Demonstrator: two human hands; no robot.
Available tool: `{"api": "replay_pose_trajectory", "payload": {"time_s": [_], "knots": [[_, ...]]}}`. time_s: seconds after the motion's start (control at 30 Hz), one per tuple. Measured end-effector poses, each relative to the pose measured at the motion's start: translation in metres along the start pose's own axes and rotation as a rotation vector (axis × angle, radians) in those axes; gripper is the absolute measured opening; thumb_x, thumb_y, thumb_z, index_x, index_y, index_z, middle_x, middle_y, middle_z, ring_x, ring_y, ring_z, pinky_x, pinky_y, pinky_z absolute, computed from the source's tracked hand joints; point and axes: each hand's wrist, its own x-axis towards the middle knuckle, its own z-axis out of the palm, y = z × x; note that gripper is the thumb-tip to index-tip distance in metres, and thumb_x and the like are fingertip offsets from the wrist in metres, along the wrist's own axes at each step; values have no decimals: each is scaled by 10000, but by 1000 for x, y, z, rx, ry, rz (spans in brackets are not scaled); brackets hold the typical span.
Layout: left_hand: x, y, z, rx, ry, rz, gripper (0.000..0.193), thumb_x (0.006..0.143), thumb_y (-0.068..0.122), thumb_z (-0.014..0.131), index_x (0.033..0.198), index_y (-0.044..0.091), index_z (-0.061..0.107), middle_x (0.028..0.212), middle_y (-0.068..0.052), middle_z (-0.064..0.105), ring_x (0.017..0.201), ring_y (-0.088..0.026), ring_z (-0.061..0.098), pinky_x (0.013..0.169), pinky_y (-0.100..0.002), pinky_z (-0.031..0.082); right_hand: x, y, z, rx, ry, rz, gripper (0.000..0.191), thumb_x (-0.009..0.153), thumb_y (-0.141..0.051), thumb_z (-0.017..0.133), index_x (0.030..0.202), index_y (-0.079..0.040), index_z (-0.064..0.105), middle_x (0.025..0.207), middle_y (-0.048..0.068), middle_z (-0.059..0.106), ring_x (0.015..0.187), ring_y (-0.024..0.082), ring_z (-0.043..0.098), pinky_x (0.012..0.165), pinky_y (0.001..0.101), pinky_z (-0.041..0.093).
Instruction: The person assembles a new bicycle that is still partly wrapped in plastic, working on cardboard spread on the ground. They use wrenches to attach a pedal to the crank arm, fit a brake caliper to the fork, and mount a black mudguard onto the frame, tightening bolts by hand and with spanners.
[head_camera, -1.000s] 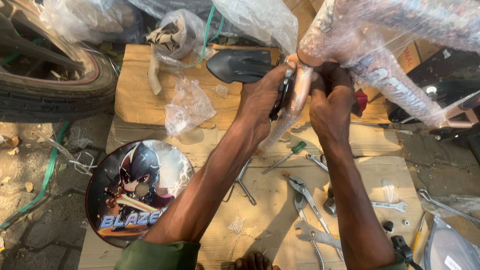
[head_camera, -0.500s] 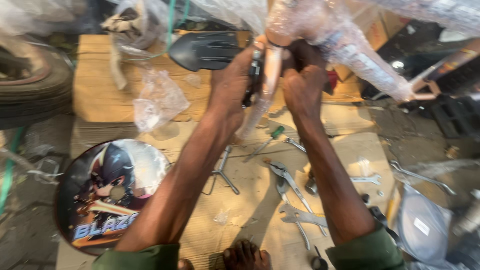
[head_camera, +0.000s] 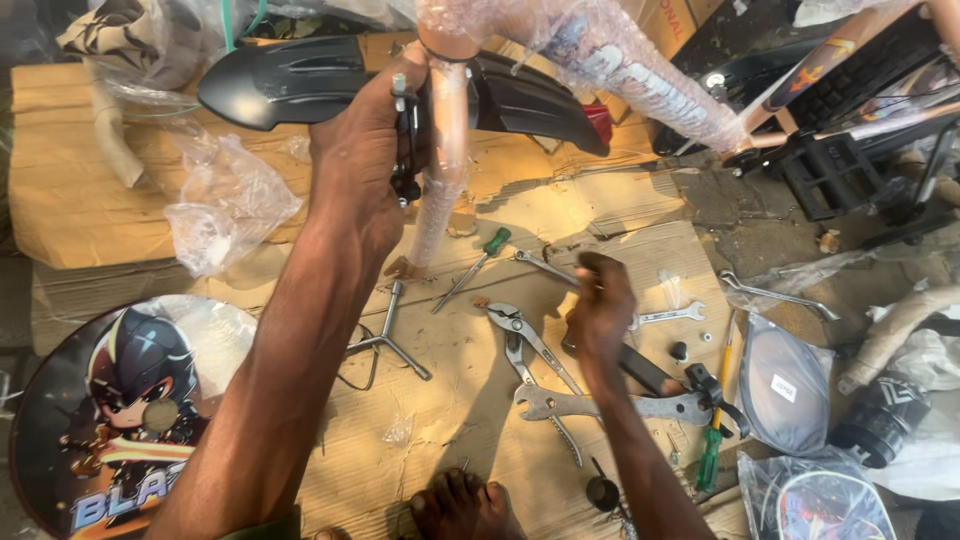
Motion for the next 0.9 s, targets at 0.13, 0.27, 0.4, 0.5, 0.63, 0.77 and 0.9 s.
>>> {"api": "replay_pose_trajectory", "payload": {"time_s": [0.13, 0.27, 0.4, 0.5, 0.63, 0.77, 0.9], "knots": [[4, -4, 1, -46, -2, 22, 257, 807, 320, 798, 919, 89, 780, 722, 18, 662, 576, -92, 600, 532, -286, 518, 1, 60, -11, -56, -325, 372, 246, 934, -153, 595, 1116, -40, 717, 1051, 176, 726, 766, 303, 743, 718, 388, 597], [7, -5, 2, -53, 43, -37, 260, 810, 291, 788, 920, 56, 771, 742, 3, 672, 587, -100, 601, 515, -294, 501, 17, 71, 17, -582, -579, 130, 197, 915, -197, 596, 1029, -69, 693, 959, 190, 719, 838, 354, 704, 785, 462, 553], [8, 1, 6, -124, 72, -15, 237, 814, 260, 790, 941, 60, 769, 779, 14, 693, 625, -90, 620, 534, -290, 508, 26, 44, 18, -649, -545, -23, 185, 932, -232, 590, 968, -70, 670, 881, 204, 703, 899, 397, 663, 821, 523, 506], [6, 2, 7, -209, 13, -6, 251, 832, 246, 802, 953, 32, 751, 804, -7, 699, 652, -100, 626, 563, -296, 524, 22, -8, -15, -133, -412, -133, 220, 962, -153, 531, 1073, -16, 663, 919, 205, 699, 870, 379, 673, 776, 467, 526], [4, 1, 5, -153, 26, 9, 250, 843, 259, 791, 954, 39, 748, 805, 2, 686, 650, -90, 616, 559, -289, 527, 35, -83, -35, 13, -512, 24, 368, 1049, -220, 452, 1370, -67, 550, 872, 163, 736, 850, 285, 740, 771, 438, 559], [4, 2, 4, -123, 7, 1, 256, 868, 275, 779, 952, 36, 740, 798, -5, 669, 633, -88, 598, 544, -283, 511, 66, -135, -39, -20, -614, -67, 514, 1044, -236, 430, 1528, -69, 381, 823, 124, 772, 760, 257, 730, 714, 424, 542], [2, 4, 7, -157, -23, -35, 266, 879, 291, 758, 935, 32, 733, 769, -26, 650, 590, -108, 580, 495, -303, 487, 92, -170, -33, -76, -614, 23, 520, 1020, -230, 455, 1527, -117, 428, 734, 112, 768, 593, 231, 725, 573, 375, 561]]}}
